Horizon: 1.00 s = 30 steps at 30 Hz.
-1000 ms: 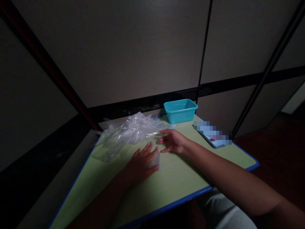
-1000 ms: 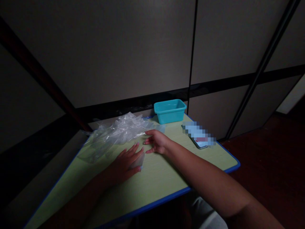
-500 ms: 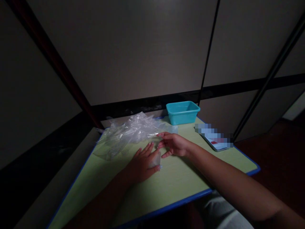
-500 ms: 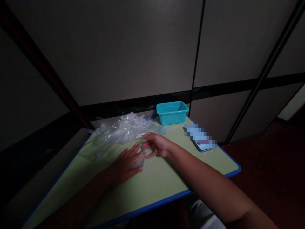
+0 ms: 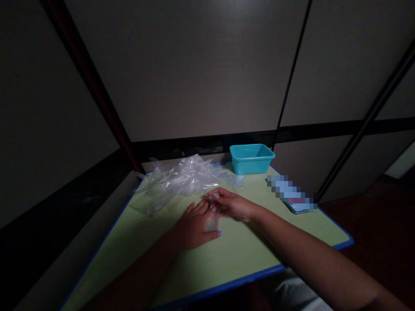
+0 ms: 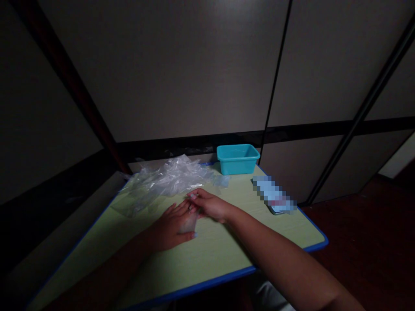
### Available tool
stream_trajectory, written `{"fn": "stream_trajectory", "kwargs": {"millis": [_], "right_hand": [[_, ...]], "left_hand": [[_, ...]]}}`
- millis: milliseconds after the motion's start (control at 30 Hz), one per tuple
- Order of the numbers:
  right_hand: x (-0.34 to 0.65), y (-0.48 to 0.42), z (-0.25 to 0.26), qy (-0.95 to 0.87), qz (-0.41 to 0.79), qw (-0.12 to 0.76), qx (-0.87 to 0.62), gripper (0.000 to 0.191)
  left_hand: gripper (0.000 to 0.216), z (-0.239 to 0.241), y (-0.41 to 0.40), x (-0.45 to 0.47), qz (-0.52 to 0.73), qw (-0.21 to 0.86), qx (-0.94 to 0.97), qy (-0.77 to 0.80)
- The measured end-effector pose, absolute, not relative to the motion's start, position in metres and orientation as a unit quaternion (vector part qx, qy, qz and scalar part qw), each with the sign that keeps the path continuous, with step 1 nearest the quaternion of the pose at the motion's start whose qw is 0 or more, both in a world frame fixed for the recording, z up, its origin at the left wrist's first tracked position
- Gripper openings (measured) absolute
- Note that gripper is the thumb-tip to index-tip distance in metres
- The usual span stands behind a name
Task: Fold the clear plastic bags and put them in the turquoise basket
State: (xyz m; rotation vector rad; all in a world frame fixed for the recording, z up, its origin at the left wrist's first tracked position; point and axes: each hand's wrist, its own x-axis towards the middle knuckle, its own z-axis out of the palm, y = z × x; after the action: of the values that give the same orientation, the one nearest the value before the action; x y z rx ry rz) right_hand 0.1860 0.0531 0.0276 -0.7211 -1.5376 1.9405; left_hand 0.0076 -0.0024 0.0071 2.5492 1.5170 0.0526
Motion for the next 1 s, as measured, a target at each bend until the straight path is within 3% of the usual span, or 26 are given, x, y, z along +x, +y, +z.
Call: {"fn": "stream_trajectory", "kwargs": {"millis": [200, 400, 733, 800, 1000], "right_hand": [[0.181, 0.054, 0.017, -0.620, 0.690, 0.295, -0.230, 0.050], [0.183, 0.052, 0.021, -0.587, 0.706, 0.309, -0.248, 0.043], [0.193, 0.061, 0.029, -0.571, 0.691, 0.343, -0.281, 0.039], [0.196, 0.064, 0.030, -0.615, 0.642, 0.350, -0.295, 0.038], [0.203, 0.062, 0.039, -0.832, 0.316, 0.374, -0.261, 0.027]], "left_hand": [[0.087, 0.008, -0.003, 0.009, 0.029, 0.088, 0.854, 0.512], [0.091, 0.010, -0.004, 0.010, 0.025, 0.089, 0.852, 0.515], [0.052, 0.006, -0.002, 0.005, 0.130, 0.131, 0.857, 0.482], [0.051, 0.003, 0.001, 0.004, 0.162, 0.165, 0.847, 0.479], [0.046, 0.014, 0.003, 0.002, 0.289, 0.280, 0.800, 0.445]]}}
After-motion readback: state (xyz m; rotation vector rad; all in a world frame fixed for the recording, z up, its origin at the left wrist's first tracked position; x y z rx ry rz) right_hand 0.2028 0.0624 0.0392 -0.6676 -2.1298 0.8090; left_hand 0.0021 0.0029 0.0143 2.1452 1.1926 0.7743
